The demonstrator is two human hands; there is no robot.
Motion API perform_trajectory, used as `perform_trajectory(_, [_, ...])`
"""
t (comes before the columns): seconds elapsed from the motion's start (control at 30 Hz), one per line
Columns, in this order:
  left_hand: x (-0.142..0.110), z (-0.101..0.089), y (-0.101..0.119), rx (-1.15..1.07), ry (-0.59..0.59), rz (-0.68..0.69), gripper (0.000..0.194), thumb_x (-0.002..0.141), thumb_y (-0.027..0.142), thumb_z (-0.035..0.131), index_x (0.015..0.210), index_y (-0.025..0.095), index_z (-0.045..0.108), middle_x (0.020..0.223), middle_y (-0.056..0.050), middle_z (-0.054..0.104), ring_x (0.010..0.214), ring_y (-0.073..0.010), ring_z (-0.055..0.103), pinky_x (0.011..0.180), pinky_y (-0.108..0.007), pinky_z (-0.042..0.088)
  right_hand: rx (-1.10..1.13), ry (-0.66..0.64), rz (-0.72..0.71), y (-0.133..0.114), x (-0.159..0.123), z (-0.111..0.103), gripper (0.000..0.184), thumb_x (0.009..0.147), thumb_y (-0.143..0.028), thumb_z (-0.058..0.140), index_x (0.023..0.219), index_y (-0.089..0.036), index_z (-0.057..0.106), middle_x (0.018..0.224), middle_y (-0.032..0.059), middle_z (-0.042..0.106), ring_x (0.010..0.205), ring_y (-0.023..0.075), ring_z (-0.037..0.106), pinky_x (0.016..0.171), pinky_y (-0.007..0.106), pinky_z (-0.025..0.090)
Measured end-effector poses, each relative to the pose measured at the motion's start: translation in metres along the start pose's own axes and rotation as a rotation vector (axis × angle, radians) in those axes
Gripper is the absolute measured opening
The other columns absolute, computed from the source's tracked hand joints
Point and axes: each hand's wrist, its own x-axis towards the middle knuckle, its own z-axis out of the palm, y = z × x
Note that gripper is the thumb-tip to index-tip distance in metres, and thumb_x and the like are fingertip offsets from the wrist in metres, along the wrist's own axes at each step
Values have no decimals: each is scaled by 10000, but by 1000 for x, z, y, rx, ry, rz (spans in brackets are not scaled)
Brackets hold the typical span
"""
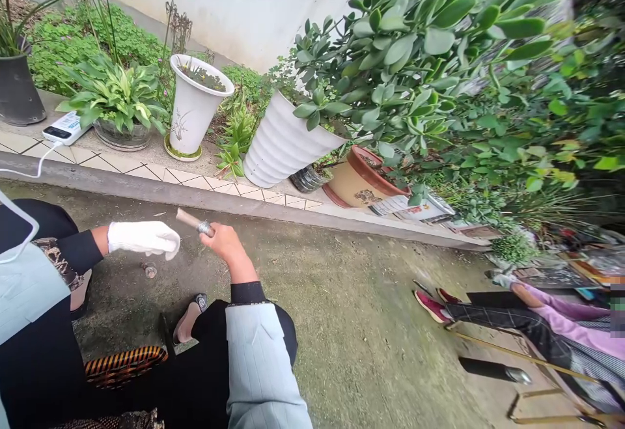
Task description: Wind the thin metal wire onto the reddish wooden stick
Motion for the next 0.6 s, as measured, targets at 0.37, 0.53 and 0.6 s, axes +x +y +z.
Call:
perform_trajectory(0.37, [0, -5, -23, 190, 315, -13, 351, 896, 439, 448, 815, 116, 560, 728, -15, 544, 604, -116, 417, 564, -215, 347, 645, -293, -413, -22, -33, -11, 249, 748, -416, 574, 781, -170, 561, 648, -41, 485, 571, 84, 423, 538, 203, 330])
perform_trajectory(0.53, [-1, 19, -20, 216, 107, 13, 386, 919, 454, 411, 766, 136, 566, 758, -38, 591, 650, -141, 482, 635, -235, 397, 794, 175, -9, -8, -21, -8, 314, 831, -463, 423, 823, -171, 539, 698, 16, 555, 561, 112, 472, 543, 232, 390])
perform_trajectory(0.6, [-5, 24, -15, 224, 84, 37, 355, 914, 434, 425, 755, 149, 565, 763, -35, 608, 675, -153, 512, 655, -236, 409, 490, 208, 65, -7, -16, -1, 287, 806, -454, 484, 850, -185, 573, 720, 24, 594, 612, 134, 509, 573, 238, 385])
